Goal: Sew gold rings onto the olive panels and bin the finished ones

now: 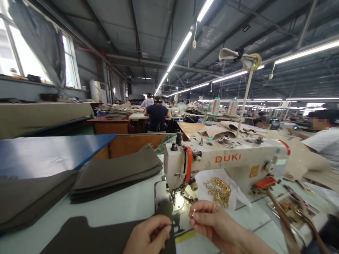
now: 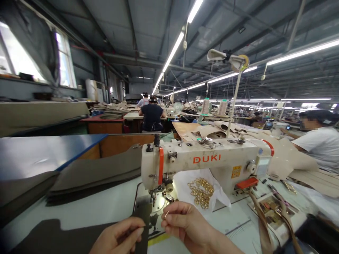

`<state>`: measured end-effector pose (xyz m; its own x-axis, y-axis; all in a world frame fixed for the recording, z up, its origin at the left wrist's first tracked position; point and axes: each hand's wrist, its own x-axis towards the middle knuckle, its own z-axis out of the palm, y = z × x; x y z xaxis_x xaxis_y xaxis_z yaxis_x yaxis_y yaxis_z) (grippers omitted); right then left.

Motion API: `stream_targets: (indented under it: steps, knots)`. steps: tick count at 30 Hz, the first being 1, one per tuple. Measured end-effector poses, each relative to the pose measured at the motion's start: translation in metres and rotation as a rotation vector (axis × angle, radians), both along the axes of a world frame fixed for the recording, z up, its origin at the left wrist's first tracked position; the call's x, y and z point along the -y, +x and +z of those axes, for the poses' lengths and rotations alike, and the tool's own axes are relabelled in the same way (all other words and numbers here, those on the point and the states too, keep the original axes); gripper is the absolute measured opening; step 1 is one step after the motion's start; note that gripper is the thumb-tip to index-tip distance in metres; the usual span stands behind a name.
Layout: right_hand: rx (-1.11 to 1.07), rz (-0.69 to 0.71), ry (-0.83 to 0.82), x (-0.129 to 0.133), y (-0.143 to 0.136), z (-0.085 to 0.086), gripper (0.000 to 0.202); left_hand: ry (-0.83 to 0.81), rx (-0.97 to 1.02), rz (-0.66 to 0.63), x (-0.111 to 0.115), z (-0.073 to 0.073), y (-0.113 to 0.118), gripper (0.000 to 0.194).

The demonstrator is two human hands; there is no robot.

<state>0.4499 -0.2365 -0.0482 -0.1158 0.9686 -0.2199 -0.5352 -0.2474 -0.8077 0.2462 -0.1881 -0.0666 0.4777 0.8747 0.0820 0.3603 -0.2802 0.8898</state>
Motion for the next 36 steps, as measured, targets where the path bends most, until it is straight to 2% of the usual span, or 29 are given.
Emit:
stream_targets:
  steps: [5,14,18,23,32,36]
  knots:
    - [-0.159,-0.005,-0.141,-0.004,-0.012,-0.008,0.03,0.019,0.039,-0.008,0.003,0.001,-0.001,0.022]
    - [-0.157,0.05,-0.1,-0.008,-0.018,-0.012,0.027,0.007,0.083,0.006,0.004,0.002,0.0,0.022]
    - [-0.047,0.009,-0.044,-0.01,-0.022,-0.013,0.03,-0.018,0.1,0.0,0.003,0.003,0.0,0.022]
    - [0.143,-0.102,0.078,-0.014,-0.032,-0.023,0.039,-0.045,0.113,0.029,0.003,0.002,0.002,0.022]
    - [0.329,-0.083,0.212,-0.014,-0.052,-0.03,0.048,-0.097,0.111,0.119,0.0,0.001,0.001,0.014]
    - [0.475,-0.096,0.298,-0.013,-0.051,-0.03,0.044,-0.076,0.111,0.12,0.001,0.002,0.002,0.013]
